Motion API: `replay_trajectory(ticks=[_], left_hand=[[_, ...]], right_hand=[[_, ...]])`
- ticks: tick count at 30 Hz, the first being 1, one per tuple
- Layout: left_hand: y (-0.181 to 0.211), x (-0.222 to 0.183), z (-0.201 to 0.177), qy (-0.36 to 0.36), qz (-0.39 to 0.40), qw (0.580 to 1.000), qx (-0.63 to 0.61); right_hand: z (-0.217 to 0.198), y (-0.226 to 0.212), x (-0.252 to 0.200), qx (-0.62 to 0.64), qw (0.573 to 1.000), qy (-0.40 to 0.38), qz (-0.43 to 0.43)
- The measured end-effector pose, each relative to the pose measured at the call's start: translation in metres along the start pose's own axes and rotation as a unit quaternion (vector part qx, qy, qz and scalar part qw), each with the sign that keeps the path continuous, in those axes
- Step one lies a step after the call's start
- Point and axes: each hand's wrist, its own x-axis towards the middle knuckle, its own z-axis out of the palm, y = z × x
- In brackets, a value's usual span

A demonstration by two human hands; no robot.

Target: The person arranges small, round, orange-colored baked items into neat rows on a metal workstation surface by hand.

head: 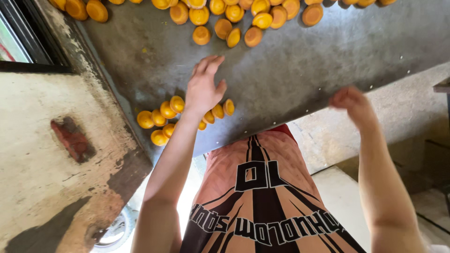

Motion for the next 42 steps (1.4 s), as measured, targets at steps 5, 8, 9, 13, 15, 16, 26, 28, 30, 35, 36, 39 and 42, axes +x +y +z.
replay_trajectory(ticks=[5,8,9,13,15,16,26,28,30,35,36,39,42], left_hand=[[-0.002,0.074,0.062,0.041,-0.05,0.994,0.086],[-0.008,0.093,0.089,0.049,-0.101,0.982,0.153],[-0.012,0.092,0.094,0.055,-0.109,0.98,0.155],[-0.02,0.082,0.109,0.07,-0.105,0.985,0.114],[-0.018,0.071,0.107,0.091,-0.106,0.988,0.069],[-0.015,0.065,0.103,0.134,-0.128,0.982,-0.024],[0.0,0.0,0.062,0.024,-0.081,0.977,-0.194],[0.006,-0.015,0.058,-0.016,-0.054,0.989,-0.137],[0.012,-0.03,0.06,-0.057,-0.027,0.995,-0.081],[0.01,-0.048,0.072,-0.126,-0.018,0.988,0.089],[0.01,-0.051,0.074,-0.126,-0.019,0.988,0.088],[0.008,-0.055,0.075,-0.125,-0.019,0.987,0.104],[0.01,-0.054,0.075,-0.126,-0.02,0.986,0.111]], right_hand=[[0.073,-0.086,0.137,0.097,0.979,-0.075,-0.165],[0.161,-0.118,0.168,0.176,0.977,-0.069,-0.098],[0.18,-0.127,0.169,0.163,0.984,-0.043,-0.058],[0.203,-0.137,0.17,0.103,0.994,0.019,-0.007],[0.204,-0.129,0.171,0.181,0.98,0.008,-0.077],[0.199,-0.124,0.169,0.181,0.98,0.009,-0.077],[0.156,-0.122,0.067,-0.187,0.914,0.06,-0.355],[0.16,-0.122,0.049,-0.23,0.911,0.044,-0.338],[0.165,-0.118,0.035,-0.217,0.918,0.011,-0.331],[0.186,-0.104,0.013,-0.143,0.949,-0.005,-0.281],[0.192,-0.103,0.012,-0.136,0.956,-0.006,-0.259],[0.206,-0.101,0.009,-0.134,0.959,0.006,-0.248],[0.217,-0.096,0.007,-0.098,0.963,-0.019,-0.252]])
